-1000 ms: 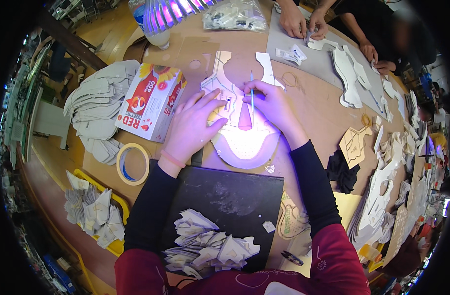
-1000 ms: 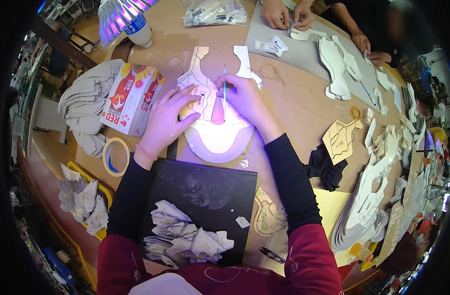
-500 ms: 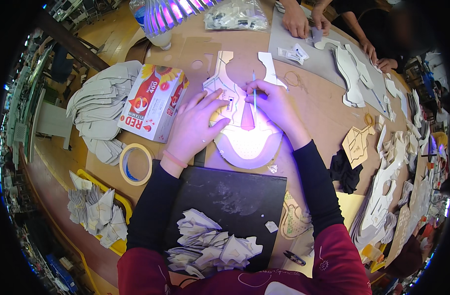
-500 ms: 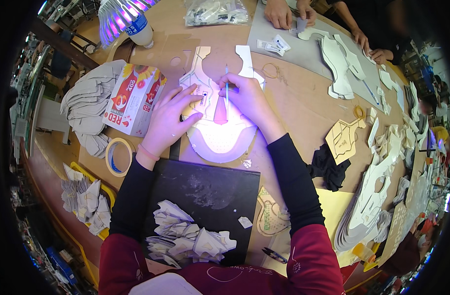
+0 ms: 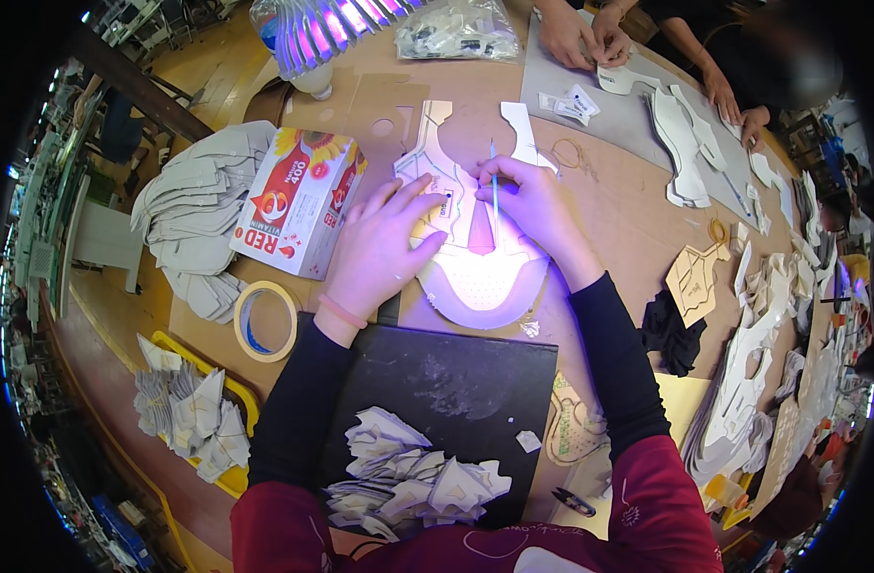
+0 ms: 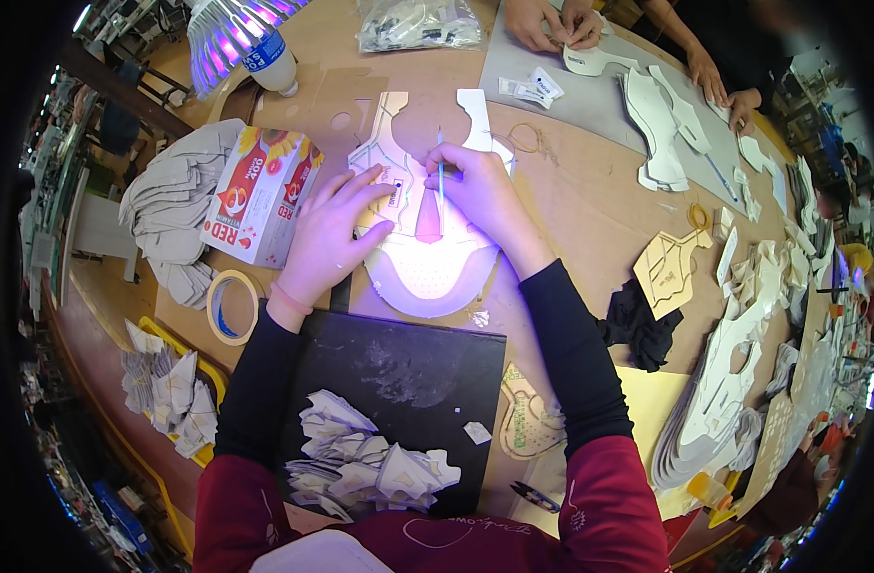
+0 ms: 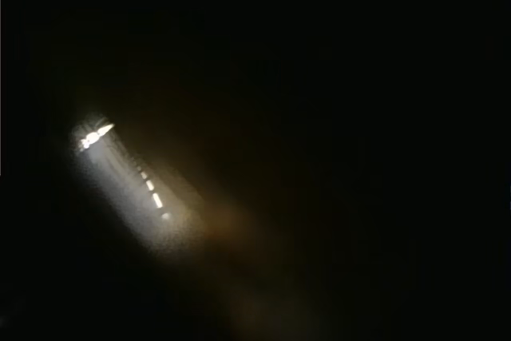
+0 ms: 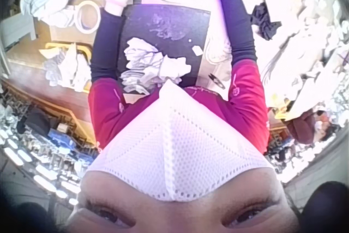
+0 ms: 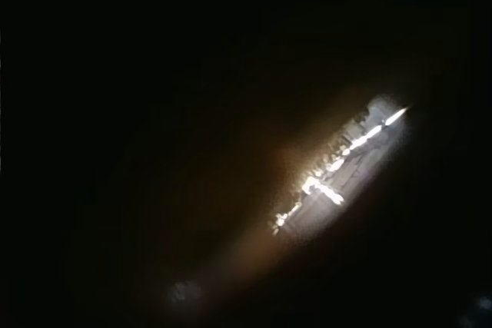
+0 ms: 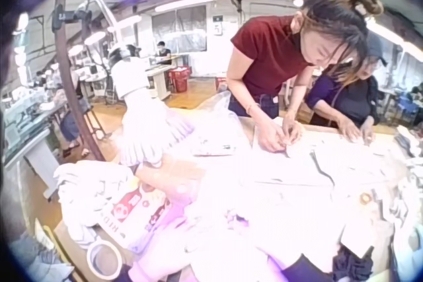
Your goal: The person uses a pen to mark lines and points on white paper patterns laid on a table. They repeatedly pick up and place down pattern pieces, aligning them with a light box and making marks along edges and interior sections.
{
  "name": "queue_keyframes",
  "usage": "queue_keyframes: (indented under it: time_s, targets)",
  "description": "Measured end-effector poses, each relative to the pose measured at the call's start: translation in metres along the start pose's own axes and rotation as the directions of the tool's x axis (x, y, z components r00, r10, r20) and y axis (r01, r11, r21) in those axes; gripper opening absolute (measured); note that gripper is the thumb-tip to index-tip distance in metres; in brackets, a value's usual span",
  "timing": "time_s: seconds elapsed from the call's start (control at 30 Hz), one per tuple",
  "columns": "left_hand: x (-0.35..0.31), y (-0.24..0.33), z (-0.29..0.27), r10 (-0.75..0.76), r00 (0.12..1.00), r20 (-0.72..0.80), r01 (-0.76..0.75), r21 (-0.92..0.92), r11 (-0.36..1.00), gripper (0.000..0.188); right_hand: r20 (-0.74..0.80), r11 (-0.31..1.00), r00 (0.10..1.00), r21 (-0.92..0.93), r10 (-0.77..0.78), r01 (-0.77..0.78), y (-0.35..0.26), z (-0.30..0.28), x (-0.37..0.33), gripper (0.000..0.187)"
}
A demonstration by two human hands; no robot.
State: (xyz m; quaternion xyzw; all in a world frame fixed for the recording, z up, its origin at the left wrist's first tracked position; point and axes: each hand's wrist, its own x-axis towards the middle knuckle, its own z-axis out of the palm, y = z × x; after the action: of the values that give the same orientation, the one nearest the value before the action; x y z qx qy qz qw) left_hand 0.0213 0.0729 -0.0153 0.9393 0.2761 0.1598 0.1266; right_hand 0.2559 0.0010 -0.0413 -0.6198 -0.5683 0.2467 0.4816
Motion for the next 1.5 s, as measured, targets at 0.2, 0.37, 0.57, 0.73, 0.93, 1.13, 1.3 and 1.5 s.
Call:
queue_keyframes:
  time_s: [0.2,0.37,0.57,0.73,0.93,1.13,1.3,1.5]
  targets:
    - [-0.002,0.002,0.003,0.030,0.999,-0.022,-0.028,0.067,0.997,0.045,0.038,0.998,0.997,0.012,0.064,-0.065,-0.001,0.001,0.003,0.013]
    - [0.000,0.006,0.007,0.010,0.999,-0.033,-0.008,0.035,0.999,0.046,0.037,0.878,0.983,0.445,0.180,-0.177,0.005,-0.009,0.009,0.012]
    - [-0.003,0.006,0.006,0.005,0.997,-0.079,-0.005,0.003,1.000,0.042,-0.073,0.933,0.990,0.349,0.124,-0.091,-0.022,0.006,0.013,0.023]
    - [-0.005,0.003,0.011,0.003,0.995,-0.097,-0.002,0.016,1.000,0.042,-0.089,0.942,0.989,0.323,0.119,-0.084,-0.015,0.023,0.017,0.020]
    - [-0.006,0.003,0.009,-0.015,0.999,-0.049,0.015,0.014,1.000,0.043,-0.089,0.993,0.994,0.103,0.065,-0.055,-0.017,0.028,0.020,0.012]
    - [-0.005,0.005,0.006,-0.025,1.000,-0.013,0.025,0.003,1.000,0.044,-0.117,0.998,0.992,-0.034,-0.051,0.048,-0.012,0.029,0.019,0.011]
    - [-0.004,0.005,0.006,-0.028,1.000,-0.009,0.029,0.015,0.999,0.045,-0.091,0.990,0.991,-0.111,-0.095,0.085,-0.014,0.029,0.018,0.012]
    - [-0.004,0.004,0.005,-0.026,1.000,-0.005,0.026,0.001,1.000,0.044,-0.009,0.980,0.990,-0.142,-0.142,0.139,-0.029,0.025,0.013,0.011]
